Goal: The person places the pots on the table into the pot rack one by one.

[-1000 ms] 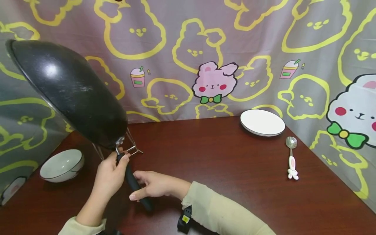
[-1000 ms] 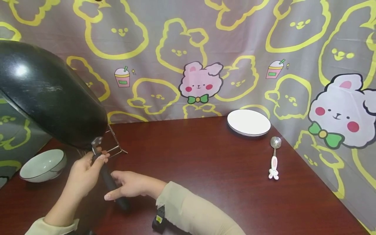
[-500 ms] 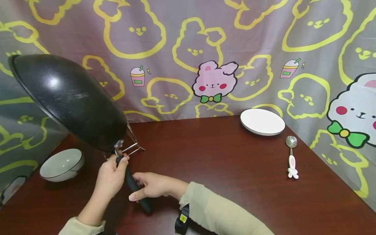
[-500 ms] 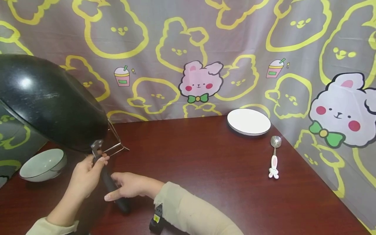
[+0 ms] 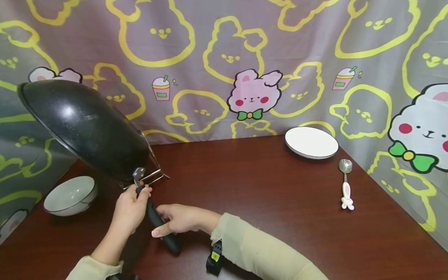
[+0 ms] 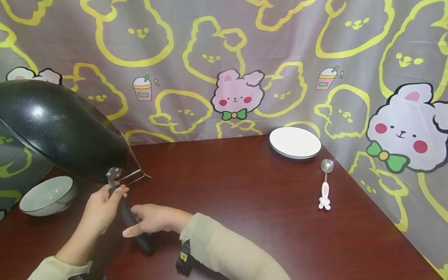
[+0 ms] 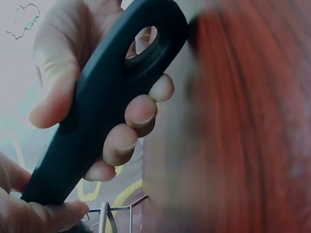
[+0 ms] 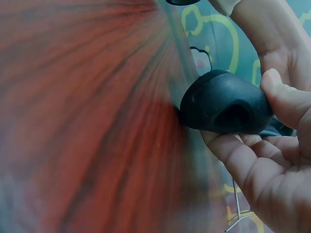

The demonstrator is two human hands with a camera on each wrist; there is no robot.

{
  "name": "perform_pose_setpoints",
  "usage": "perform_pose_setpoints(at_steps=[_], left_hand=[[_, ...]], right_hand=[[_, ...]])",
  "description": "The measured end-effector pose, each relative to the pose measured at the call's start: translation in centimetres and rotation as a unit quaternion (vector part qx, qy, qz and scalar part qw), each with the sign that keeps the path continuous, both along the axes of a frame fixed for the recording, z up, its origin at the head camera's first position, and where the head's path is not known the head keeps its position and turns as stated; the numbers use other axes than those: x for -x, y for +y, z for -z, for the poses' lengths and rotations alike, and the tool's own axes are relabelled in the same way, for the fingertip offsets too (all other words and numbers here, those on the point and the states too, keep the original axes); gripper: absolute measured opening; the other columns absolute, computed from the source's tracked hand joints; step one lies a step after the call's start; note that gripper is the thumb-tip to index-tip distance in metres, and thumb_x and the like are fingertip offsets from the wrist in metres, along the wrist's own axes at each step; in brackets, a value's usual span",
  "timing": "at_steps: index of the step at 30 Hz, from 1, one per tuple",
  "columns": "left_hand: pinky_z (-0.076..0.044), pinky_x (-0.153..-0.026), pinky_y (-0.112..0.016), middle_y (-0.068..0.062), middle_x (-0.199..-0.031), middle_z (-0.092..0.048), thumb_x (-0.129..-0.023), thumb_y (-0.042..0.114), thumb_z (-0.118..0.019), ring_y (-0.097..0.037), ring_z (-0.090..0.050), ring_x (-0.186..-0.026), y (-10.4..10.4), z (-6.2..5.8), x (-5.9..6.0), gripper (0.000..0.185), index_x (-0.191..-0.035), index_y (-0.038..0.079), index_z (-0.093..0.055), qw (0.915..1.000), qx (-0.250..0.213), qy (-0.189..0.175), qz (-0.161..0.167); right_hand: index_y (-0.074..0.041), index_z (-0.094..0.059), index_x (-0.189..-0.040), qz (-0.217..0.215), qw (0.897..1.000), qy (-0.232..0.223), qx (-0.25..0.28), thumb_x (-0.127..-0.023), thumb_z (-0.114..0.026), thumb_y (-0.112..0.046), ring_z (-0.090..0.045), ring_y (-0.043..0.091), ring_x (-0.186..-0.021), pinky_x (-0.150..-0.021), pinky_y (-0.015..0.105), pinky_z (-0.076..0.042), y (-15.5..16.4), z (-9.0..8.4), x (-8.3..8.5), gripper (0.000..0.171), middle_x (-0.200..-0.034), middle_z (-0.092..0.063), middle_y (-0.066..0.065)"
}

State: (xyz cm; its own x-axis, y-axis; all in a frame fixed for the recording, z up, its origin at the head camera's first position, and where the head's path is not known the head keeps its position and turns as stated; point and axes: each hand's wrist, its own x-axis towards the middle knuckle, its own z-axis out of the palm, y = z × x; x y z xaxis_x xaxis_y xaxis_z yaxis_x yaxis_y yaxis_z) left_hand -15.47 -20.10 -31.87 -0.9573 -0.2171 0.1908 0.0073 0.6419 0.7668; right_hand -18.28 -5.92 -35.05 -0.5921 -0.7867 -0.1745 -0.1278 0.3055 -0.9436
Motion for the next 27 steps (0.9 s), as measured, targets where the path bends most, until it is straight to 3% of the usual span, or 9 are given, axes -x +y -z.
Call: perform_pose_setpoints(at_steps=[10, 18, 19, 21, 24, 25, 26, 27], left_hand=[[-0.041, -0.088, -0.041, -0.027, -0.113, -0.061, -0.097, 0.015, -0.038, -0.037, -0.056, -0.106, -0.4, -0.1, 0.0, 0.036, -0.120, -0.011, -0.048, 0.9999, 0.005, -0.012, 0.004], [-0.043, -0.092, -0.036, -0.027, -0.118, -0.058, -0.099, 0.021, -0.039, -0.035, -0.053, -0.110, -0.9, 0.0, 0.0, 0.042, -0.126, -0.010, -0.046, 0.9988, -0.039, -0.027, 0.010], [-0.042, -0.094, -0.036, -0.028, -0.122, -0.055, -0.099, 0.022, -0.039, -0.035, -0.051, -0.114, -1.1, 0.1, -0.1, 0.042, -0.125, -0.010, -0.047, 0.9983, -0.044, -0.035, 0.015], [-0.045, -0.083, -0.033, -0.028, -0.108, -0.060, -0.099, 0.028, -0.040, -0.034, -0.054, -0.102, -1.4, 0.1, -0.3, 0.042, -0.120, -0.007, -0.052, 0.9977, -0.036, -0.053, 0.020], [-0.044, -0.079, -0.045, -0.029, -0.103, -0.060, -0.099, 0.035, -0.037, -0.041, -0.054, -0.098, -2.0, -0.1, -1.1, 0.050, -0.117, -0.008, -0.054, 0.9967, 0.037, -0.064, 0.032], [-0.045, -0.075, -0.047, -0.029, -0.099, -0.061, -0.098, 0.037, -0.038, -0.043, -0.055, -0.093, -2.2, -0.1, -1.5, 0.051, -0.113, -0.008, -0.056, 0.9961, 0.072, -0.045, 0.025], [-0.045, -0.071, -0.048, -0.027, -0.090, -0.062, -0.097, 0.037, -0.040, -0.043, -0.057, -0.085, -2.3, -0.2, -2.0, 0.050, -0.111, -0.007, -0.058, 0.9943, 0.106, -0.012, 0.009], [-0.046, -0.072, -0.051, -0.027, -0.092, -0.064, -0.096, 0.036, -0.044, -0.043, -0.059, -0.086, -2.3, -0.4, -2.7, 0.048, -0.109, -0.007, -0.059, 0.9895, 0.141, 0.032, -0.007]], right_hand=[[-0.002, -0.050, -0.098, 0.008, 1.000, -0.013, -0.003, -0.084, -0.065, -0.004, -0.051, 0.007, -0.061, -0.053, 0.019, -0.044, -0.6, -0.1, -0.1, 0.021, -0.074, -0.054, -0.002], [-0.002, -0.054, -0.102, 0.017, 0.997, 0.061, -0.039, -0.082, -0.069, -0.012, -0.051, 0.007, -0.066, -0.060, 0.017, -0.044, -0.9, -0.3, -0.3, 0.026, -0.077, -0.055, -0.002], [-0.004, -0.055, -0.104, 0.016, 0.994, 0.096, -0.056, -0.083, -0.069, -0.016, -0.052, 0.006, -0.068, -0.063, 0.017, -0.043, -0.7, -0.4, -0.5, 0.028, -0.079, -0.057, -0.003], [-0.005, -0.056, -0.112, 0.015, 0.980, 0.174, -0.091, -0.085, -0.067, -0.026, -0.054, 0.004, -0.075, -0.068, 0.016, -0.044, 0.1, -0.7, -0.9, 0.036, -0.085, -0.060, -0.003], [-0.007, -0.049, -0.129, 0.026, 0.947, 0.292, -0.130, -0.087, -0.061, -0.039, -0.057, 0.006, -0.096, -0.082, 0.019, -0.045, 3.0, -1.7, -1.6, 0.054, -0.106, -0.062, 0.001], [-0.009, -0.045, -0.134, 0.034, 0.935, 0.323, -0.142, -0.088, -0.059, -0.043, -0.056, 0.009, -0.105, -0.089, 0.022, -0.044, 4.5, -2.2, -1.8, 0.059, -0.116, -0.059, 0.003], [-0.008, -0.041, -0.137, 0.046, 0.930, 0.335, -0.143, -0.088, -0.058, -0.043, -0.053, 0.013, -0.113, -0.094, 0.026, -0.042, 6.1, -2.7, -1.9, 0.062, -0.123, -0.056, 0.006], [-0.008, -0.039, -0.139, 0.064, 0.925, 0.346, -0.143, -0.088, -0.058, -0.043, -0.050, 0.016, -0.118, -0.098, 0.030, -0.040, 7.8, -3.2, -1.9, 0.064, -0.128, -0.053, 0.008]])
